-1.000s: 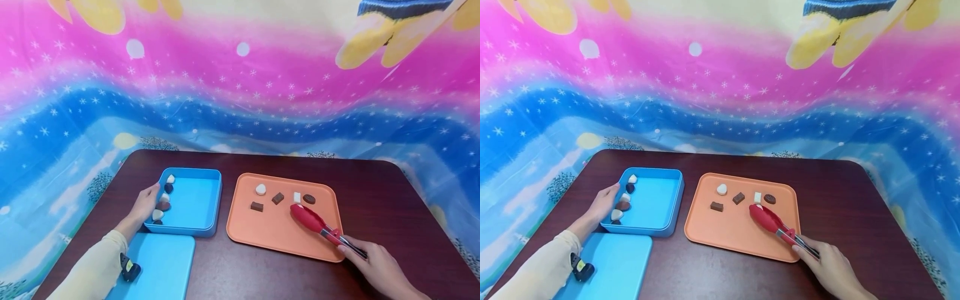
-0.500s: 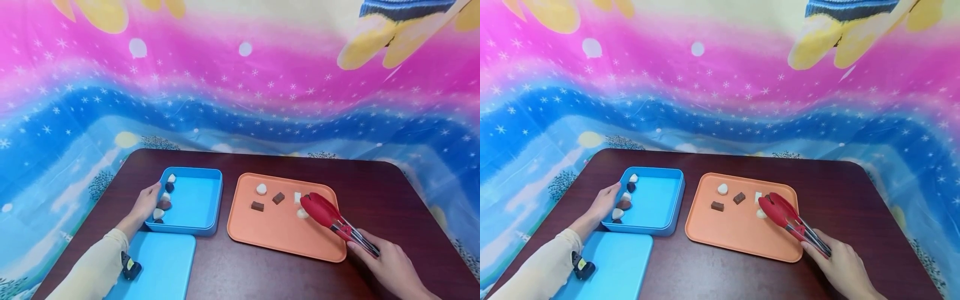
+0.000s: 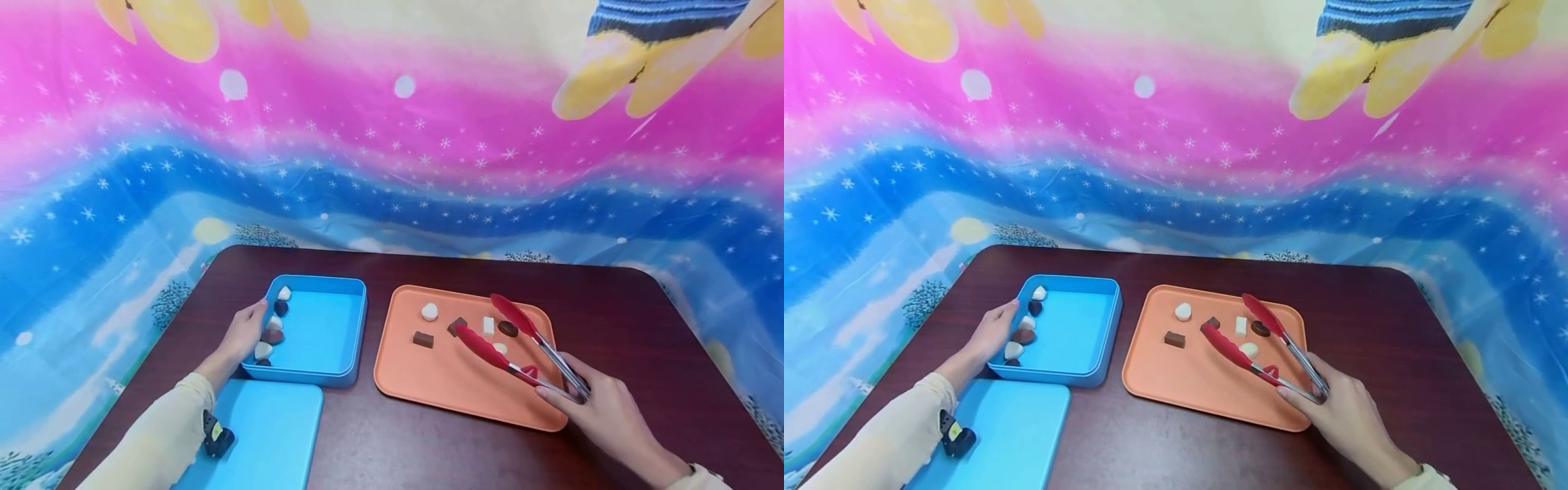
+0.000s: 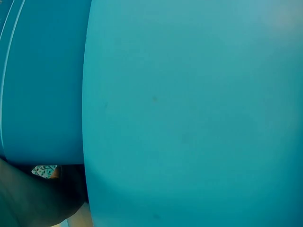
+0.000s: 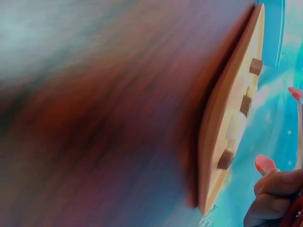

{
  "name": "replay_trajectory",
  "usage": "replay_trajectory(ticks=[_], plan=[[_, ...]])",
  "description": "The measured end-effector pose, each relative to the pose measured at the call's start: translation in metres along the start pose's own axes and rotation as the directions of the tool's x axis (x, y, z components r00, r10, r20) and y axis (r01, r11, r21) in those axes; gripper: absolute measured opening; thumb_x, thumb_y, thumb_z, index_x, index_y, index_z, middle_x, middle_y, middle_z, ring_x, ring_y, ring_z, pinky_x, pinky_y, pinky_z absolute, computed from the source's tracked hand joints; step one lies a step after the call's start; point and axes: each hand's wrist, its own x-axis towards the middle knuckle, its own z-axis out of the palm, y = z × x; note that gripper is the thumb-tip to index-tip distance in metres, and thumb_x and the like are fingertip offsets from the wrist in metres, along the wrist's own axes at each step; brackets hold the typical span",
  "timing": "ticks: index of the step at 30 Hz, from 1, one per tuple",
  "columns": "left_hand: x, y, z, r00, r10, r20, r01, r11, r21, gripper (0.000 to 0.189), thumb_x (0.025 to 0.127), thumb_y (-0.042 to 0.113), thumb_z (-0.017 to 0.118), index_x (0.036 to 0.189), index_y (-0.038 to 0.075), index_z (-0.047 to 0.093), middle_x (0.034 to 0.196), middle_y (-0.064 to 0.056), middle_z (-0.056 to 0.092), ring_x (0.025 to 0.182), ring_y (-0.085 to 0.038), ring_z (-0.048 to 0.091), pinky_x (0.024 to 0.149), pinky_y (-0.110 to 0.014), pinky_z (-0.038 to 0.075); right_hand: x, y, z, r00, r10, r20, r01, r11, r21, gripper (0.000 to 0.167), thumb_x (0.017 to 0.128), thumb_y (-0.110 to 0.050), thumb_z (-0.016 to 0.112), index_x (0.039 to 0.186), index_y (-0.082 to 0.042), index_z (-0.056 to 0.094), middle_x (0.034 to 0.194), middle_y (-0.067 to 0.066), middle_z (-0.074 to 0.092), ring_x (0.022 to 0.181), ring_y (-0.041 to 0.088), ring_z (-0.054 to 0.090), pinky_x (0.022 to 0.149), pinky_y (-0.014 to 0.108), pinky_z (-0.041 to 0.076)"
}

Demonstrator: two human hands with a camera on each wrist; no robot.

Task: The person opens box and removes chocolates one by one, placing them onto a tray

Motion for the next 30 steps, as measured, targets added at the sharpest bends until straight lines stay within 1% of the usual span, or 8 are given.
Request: replay_trajectory(ticks=[5, 11, 15, 18, 21, 24, 27, 30], plan=[[0.001, 0.000, -0.001, 1.000, 0.018, -0.011, -0.017, 0.999, 0.038, 0.073, 0.108, 0.055, 0.013, 0.163, 0.007, 0.012, 0.165, -0.027, 0.023, 0.150, -0.051, 0.026, 0.119, -0.071, 0.025, 0.008, -0.018, 0.006, 0.999, -0.042, -0.010, 0.042, 0.998, 0.040, 0.080, 0.080, -0.059, 0.079, 0.138, -0.008, 0.059, 0.062, -0.003, 0.044, 0.056, 0.007, 0.039, 0.052, 0.023, 0.030], [-0.002, 0.001, 0.000, 0.999, 0.040, -0.031, -0.038, 0.997, 0.073, 0.073, 0.109, 0.054, 0.013, 0.162, 0.005, 0.015, 0.163, -0.028, 0.027, 0.149, -0.051, 0.029, 0.119, -0.070, 0.027, 0.014, -0.035, 0.017, 0.996, -0.085, 0.008, 0.084, 0.993, 0.084, 0.077, 0.079, -0.063, 0.077, 0.136, -0.014, 0.062, 0.062, -0.005, 0.041, 0.055, 0.007, 0.037, 0.049, 0.024, 0.031], [-0.004, -0.001, 0.003, 0.999, 0.043, -0.029, -0.041, 0.997, 0.064, 0.072, 0.109, 0.053, 0.014, 0.162, 0.004, 0.016, 0.162, -0.028, 0.030, 0.145, -0.051, 0.035, 0.117, -0.071, 0.029, 0.014, -0.043, 0.023, 0.995, -0.102, 0.013, 0.100, 0.989, 0.105, 0.068, 0.079, -0.064, 0.077, 0.130, -0.019, 0.065, 0.059, -0.007, 0.041, 0.052, 0.006, 0.037, 0.048, 0.024, 0.032], [-0.003, -0.001, 0.003, 0.997, 0.061, -0.036, -0.059, 0.996, 0.065, 0.073, 0.109, 0.053, 0.013, 0.161, 0.003, 0.018, 0.162, -0.029, 0.030, 0.145, -0.051, 0.035, 0.117, -0.071, 0.029, 0.017, -0.049, 0.027, 0.993, -0.118, 0.002, 0.117, 0.987, 0.110, 0.062, 0.079, -0.065, 0.077, 0.124, -0.023, 0.068, 0.058, -0.008, 0.039, 0.051, 0.005, 0.035, 0.047, 0.023, 0.031], [-0.002, 0.000, 0.002, 0.997, 0.067, -0.044, -0.064, 0.995, 0.079, 0.072, 0.109, 0.052, 0.013, 0.161, 0.003, 0.018, 0.162, -0.029, 0.030, 0.146, -0.051, 0.033, 0.118, -0.070, 0.028, 0.022, -0.056, 0.030, 0.991, -0.131, 0.006, 0.129, 0.984, 0.122, 0.064, 0.078, -0.066, 0.076, 0.126, -0.024, 0.068, 0.058, -0.008, 0.041, 0.052, 0.005, 0.035, 0.046, 0.023, 0.031], [-0.002, 0.001, 0.001, 0.997, 0.065, -0.043, -0.061, 0.994, 0.089, 0.071, 0.110, 0.051, 0.013, 0.161, 0.003, 0.018, 0.162, -0.030, 0.028, 0.148, -0.052, 0.030, 0.118, -0.070, 0.028, 0.025, -0.065, 0.032, 0.991, -0.131, 0.029, 0.126, 0.983, 0.136, 0.076, 0.078, -0.067, 0.075, 0.135, -0.019, 0.064, 0.060, -0.007, 0.041, 0.053, 0.007, 0.034, 0.046, 0.023, 0.030], [-0.001, 0.002, 0.000, 0.997, 0.066, -0.037, -0.063, 0.994, 0.087, 0.070, 0.110, 0.051, 0.013, 0.162, 0.004, 0.015, 0.163, -0.029, 0.026, 0.149, -0.052, 0.028, 0.118, -0.071, 0.026, 0.028, -0.076, 0.034, 0.990, -0.129, 0.051, 0.121, 0.983, 0.139, 0.083, 0.077, -0.070, 0.075, 0.139, -0.016, 0.061, 0.061, -0.006, 0.041, 0.053, 0.008, 0.035, 0.047, 0.023, 0.031], [-0.001, 0.001, 0.000, 0.997, 0.064, -0.031, -0.062, 0.995, 0.083, 0.070, 0.110, 0.051, 0.013, 0.162, 0.005, 0.013, 0.164, -0.029, 0.024, 0.150, -0.052, 0.026, 0.119, -0.071, 0.025, 0.030, -0.088, 0.038, 0.987, -0.142, 0.069, 0.131, 0.980, 0.149, 0.084, 0.075, -0.071, 0.075, 0.140, -0.020, 0.060, 0.059, -0.006, 0.040, 0.051, 0.008, 0.036, 0.048, 0.023, 0.032]])
